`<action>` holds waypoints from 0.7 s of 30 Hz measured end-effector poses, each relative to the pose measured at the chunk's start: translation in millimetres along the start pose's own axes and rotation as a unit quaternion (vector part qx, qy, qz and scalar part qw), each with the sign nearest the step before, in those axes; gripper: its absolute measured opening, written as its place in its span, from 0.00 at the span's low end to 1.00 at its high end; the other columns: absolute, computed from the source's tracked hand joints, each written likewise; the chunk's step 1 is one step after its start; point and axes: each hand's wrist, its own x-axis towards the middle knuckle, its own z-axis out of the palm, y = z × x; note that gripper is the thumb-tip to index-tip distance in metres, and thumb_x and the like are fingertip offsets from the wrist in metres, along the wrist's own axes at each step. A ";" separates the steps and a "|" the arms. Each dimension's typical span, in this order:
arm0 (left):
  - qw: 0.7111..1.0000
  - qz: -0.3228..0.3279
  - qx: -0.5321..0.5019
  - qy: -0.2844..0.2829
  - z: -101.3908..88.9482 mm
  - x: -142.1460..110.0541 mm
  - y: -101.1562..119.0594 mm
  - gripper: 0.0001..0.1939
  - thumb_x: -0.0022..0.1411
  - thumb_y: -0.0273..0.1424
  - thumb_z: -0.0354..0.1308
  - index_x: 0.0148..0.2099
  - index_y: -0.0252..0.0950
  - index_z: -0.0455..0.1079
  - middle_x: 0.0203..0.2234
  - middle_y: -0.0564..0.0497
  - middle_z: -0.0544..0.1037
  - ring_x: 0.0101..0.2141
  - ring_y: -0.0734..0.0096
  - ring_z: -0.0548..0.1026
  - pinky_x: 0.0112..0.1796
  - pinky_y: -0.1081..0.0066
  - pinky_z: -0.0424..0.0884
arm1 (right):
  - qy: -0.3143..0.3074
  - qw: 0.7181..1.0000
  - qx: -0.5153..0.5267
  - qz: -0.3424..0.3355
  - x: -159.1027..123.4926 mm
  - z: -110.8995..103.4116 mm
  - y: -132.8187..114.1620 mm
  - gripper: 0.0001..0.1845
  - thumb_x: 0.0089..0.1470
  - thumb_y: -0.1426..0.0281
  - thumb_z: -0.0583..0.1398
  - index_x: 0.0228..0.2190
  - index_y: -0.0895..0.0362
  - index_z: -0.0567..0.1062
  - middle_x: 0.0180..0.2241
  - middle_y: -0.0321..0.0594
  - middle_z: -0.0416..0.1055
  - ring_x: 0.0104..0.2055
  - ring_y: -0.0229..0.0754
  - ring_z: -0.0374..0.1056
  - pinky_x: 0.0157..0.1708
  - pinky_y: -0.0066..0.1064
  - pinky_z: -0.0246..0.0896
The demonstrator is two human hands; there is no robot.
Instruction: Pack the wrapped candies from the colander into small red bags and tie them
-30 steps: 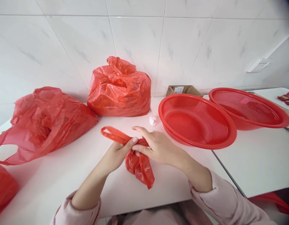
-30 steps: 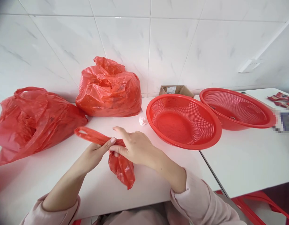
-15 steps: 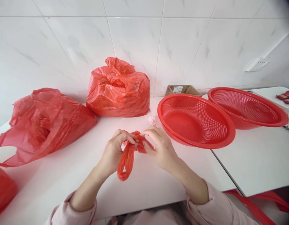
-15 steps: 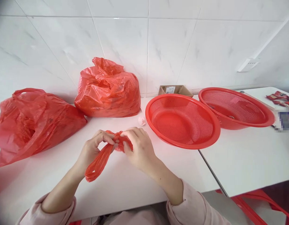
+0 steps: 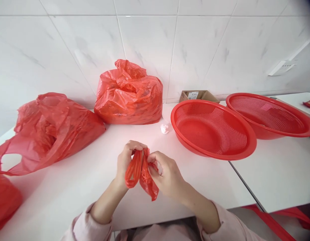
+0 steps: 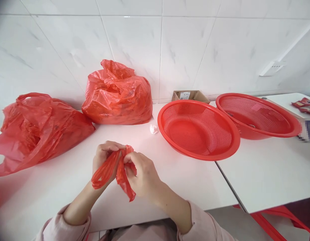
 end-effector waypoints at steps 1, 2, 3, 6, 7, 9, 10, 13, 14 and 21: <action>1.000 0.000 -0.003 0.003 1.3 -0.3 -0.3 0.19 0.55 0.19 0.61 0.44 0.44 0.62 0.36 0.55 0.73 0.35 0.70 0.74 0.35 0.68 0.72 | -0.018 1.000 0.022 0.010 -0.1 -2.6 -0.5 0.07 0.54 0.78 0.57 0.34 0.55 0.68 0.32 0.34 0.70 0.33 0.35 0.66 0.36 0.28 0.62; 1.000 -0.002 -0.005 0.005 1.9 -0.3 0.7 0.19 0.55 0.21 0.62 0.45 0.44 0.62 0.36 0.55 0.72 0.34 0.70 0.74 0.34 0.68 0.72 | -0.039 0.998 0.051 0.024 0.5 -5.9 -0.9 0.06 0.54 0.76 0.58 0.34 0.55 0.68 0.33 0.34 0.70 0.35 0.36 0.66 0.39 0.28 0.62; 1.000 -0.005 -0.003 0.005 1.8 0.0 2.8 0.18 0.55 0.22 0.62 0.45 0.44 0.63 0.36 0.54 0.71 0.33 0.70 0.74 0.32 0.69 0.71 | -0.055 0.994 0.080 0.040 1.8 -9.7 -1.2 0.04 0.56 0.74 0.59 0.35 0.55 0.68 0.34 0.34 0.70 0.36 0.36 0.66 0.41 0.29 0.62; 0.998 -0.021 0.048 -0.020 -1.3 2.2 13.0 0.08 0.57 0.26 0.59 0.39 0.42 0.64 0.32 0.54 0.69 0.28 0.72 0.70 0.27 0.70 0.68 | -0.043 0.986 0.136 0.084 6.8 -19.1 -1.2 0.05 0.60 0.67 0.59 0.34 0.55 0.70 0.34 0.34 0.69 0.38 0.36 0.65 0.43 0.29 0.61; 0.997 -0.025 0.070 -0.036 -2.9 3.2 16.4 0.06 0.58 0.26 0.58 0.37 0.41 0.64 0.30 0.54 0.69 0.27 0.72 0.69 0.27 0.71 0.67 | -0.035 0.983 0.150 0.098 8.3 -20.7 -0.8 0.07 0.61 0.65 0.59 0.35 0.55 0.71 0.34 0.35 0.70 0.37 0.36 0.65 0.42 0.29 0.61; 0.993 -0.028 0.098 -0.066 -6.3 5.4 21.6 0.06 0.58 0.24 0.57 0.35 0.40 0.65 0.27 0.55 0.71 0.26 0.73 0.70 0.27 0.71 0.68 | -0.037 0.978 0.164 0.120 9.8 -22.0 0.1 0.09 0.61 0.63 0.59 0.36 0.56 0.72 0.34 0.35 0.71 0.37 0.36 0.66 0.40 0.29 0.62; 0.991 -0.027 0.101 -0.078 -8.2 6.7 23.4 0.07 0.57 0.23 0.58 0.36 0.40 0.66 0.27 0.56 0.72 0.26 0.73 0.71 0.28 0.71 0.68 | -0.044 0.977 0.164 0.127 9.9 -22.1 0.5 0.09 0.61 0.63 0.59 0.37 0.56 0.73 0.34 0.36 0.71 0.37 0.36 0.67 0.40 0.29 0.62; 0.987 -0.011 0.116 -0.114 -14.7 11.1 26.6 0.06 0.57 0.23 0.60 0.35 0.40 0.69 0.29 0.55 0.76 0.28 0.72 0.74 0.31 0.70 0.70 | -0.064 0.979 0.142 0.133 8.4 -23.9 1.2 0.07 0.61 0.65 0.59 0.36 0.56 0.73 0.34 0.36 0.72 0.37 0.37 0.68 0.39 0.29 0.63; 0.984 -0.003 0.123 -0.132 -17.2 12.6 27.3 0.05 0.58 0.24 0.60 0.35 0.40 0.71 0.29 0.54 0.77 0.30 0.71 0.75 0.32 0.70 0.71 | -0.067 0.983 0.123 0.121 7.7 -25.4 1.1 0.06 0.61 0.66 0.59 0.35 0.56 0.73 0.34 0.36 0.73 0.37 0.37 0.68 0.38 0.29 0.63; 0.986 -0.042 0.107 -0.125 -35.3 20.6 24.4 0.03 0.61 0.30 0.62 0.34 0.40 0.76 0.29 0.51 0.79 0.32 0.68 0.76 0.35 0.69 0.73 | -0.066 0.961 -0.230 -0.138 1.3 -41.3 -3.9 0.06 0.59 0.76 0.54 0.30 0.57 0.69 0.29 0.39 0.69 0.32 0.40 0.59 0.33 0.34 0.52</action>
